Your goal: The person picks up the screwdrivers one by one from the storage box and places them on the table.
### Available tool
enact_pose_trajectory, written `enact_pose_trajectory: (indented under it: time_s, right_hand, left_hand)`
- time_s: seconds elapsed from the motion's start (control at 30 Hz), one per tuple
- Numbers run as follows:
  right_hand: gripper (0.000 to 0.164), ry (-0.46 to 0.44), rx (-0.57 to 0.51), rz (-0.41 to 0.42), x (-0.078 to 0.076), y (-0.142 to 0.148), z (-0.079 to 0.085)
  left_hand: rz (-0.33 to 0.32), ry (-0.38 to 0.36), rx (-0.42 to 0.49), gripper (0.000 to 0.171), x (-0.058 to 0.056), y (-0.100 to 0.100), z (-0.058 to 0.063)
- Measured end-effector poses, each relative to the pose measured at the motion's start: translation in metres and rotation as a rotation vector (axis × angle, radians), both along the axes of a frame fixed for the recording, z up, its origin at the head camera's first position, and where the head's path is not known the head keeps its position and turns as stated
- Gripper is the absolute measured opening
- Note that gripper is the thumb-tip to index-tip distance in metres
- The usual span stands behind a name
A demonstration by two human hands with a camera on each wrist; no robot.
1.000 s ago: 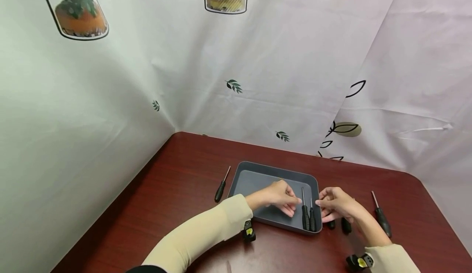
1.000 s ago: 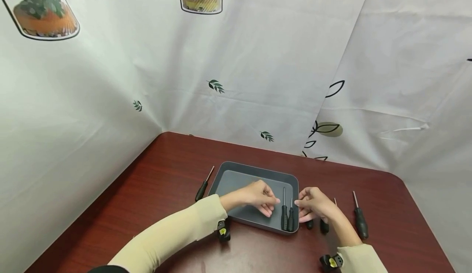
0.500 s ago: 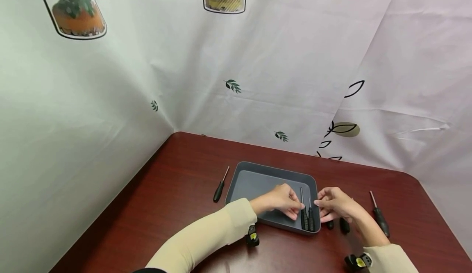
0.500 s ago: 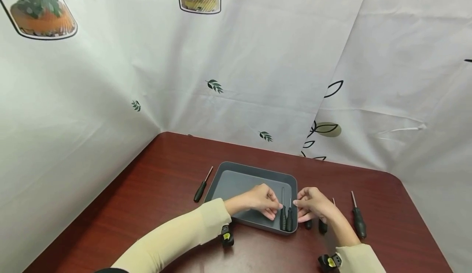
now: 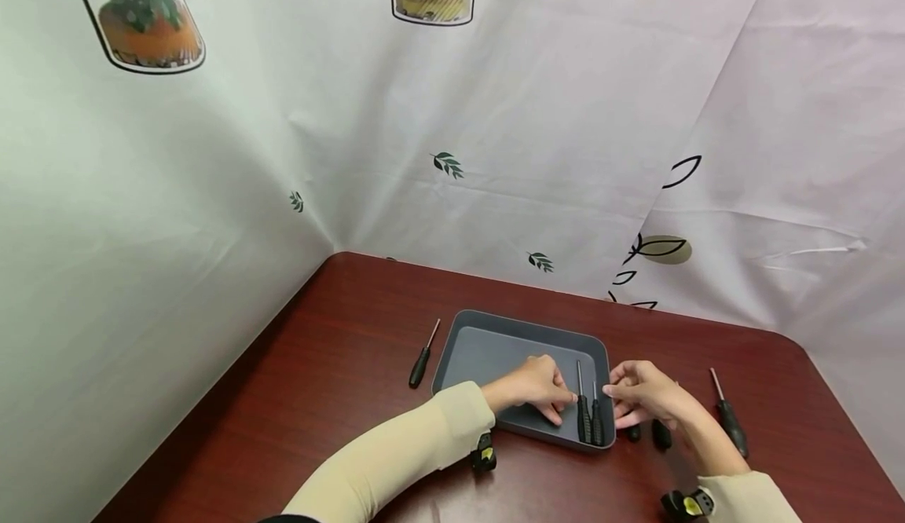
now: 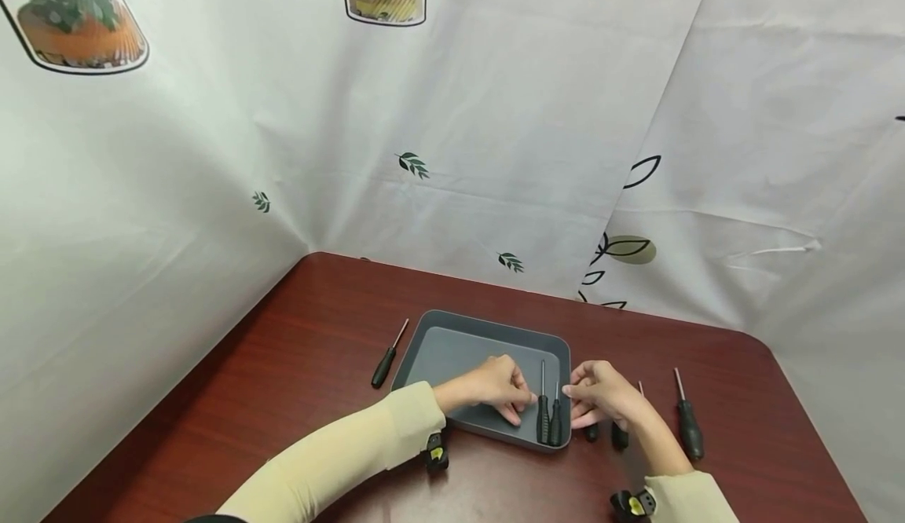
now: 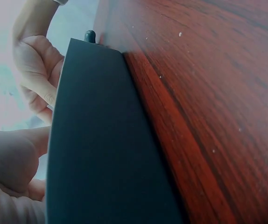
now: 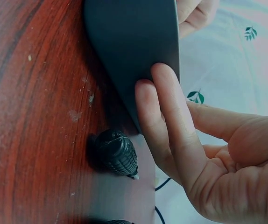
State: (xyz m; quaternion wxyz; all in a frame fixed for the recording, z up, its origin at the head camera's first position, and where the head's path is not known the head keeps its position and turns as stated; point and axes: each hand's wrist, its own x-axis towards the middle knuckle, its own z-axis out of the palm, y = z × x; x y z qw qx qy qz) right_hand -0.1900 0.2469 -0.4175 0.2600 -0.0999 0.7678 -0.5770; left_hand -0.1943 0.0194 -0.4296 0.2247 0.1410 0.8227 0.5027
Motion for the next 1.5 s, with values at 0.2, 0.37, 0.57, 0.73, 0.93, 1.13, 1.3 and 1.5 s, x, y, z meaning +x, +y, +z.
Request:
enact_pose_trajectory:
  time_s: [0.2,0.37,0.57,0.73,0.93,1.13,1.3,1.5]
  right_hand:
    - [0.033,0.003,0.012,0.002,0.0,0.0,0.001]
    - [0.032,-0.005,0.009,0.006,0.0,-0.001,0.001]
    - [0.031,-0.022,0.0,0.009,-0.001,-0.001,0.001]
    - [0.031,-0.022,-0.009,0.012,-0.001,-0.001,0.001]
    - [0.031,-0.012,-0.006,0.016,-0.001,0.0,0.001]
    - [0.031,-0.016,0.012,0.007,-0.001,0.001,0.0]
    - [0.029,-0.017,0.009,0.004,0.0,0.002,-0.001]
    - [0.027,-0.014,-0.004,0.009,-0.001,0.001,-0.001]
  left_hand:
    - [-0.024,0.03,-0.021,0.025,0.003,0.001,0.001]
    - [-0.012,0.03,-0.027,0.026,0.004,0.003,0.0]
    - [-0.003,-0.006,-0.001,0.023,0.004,0.007,-0.002]
    - [-0.005,-0.006,-0.007,0.025,0.004,0.008,-0.003]
    - [0.0,-0.002,-0.016,0.024,0.007,0.011,-0.003]
    - [-0.005,-0.011,-0.017,0.024,0.011,0.015,-0.002]
    - [-0.01,0.004,-0.033,0.026,0.013,0.016,-0.002]
    - [-0.006,0.032,-0.032,0.027,0.012,0.017,-0.002]
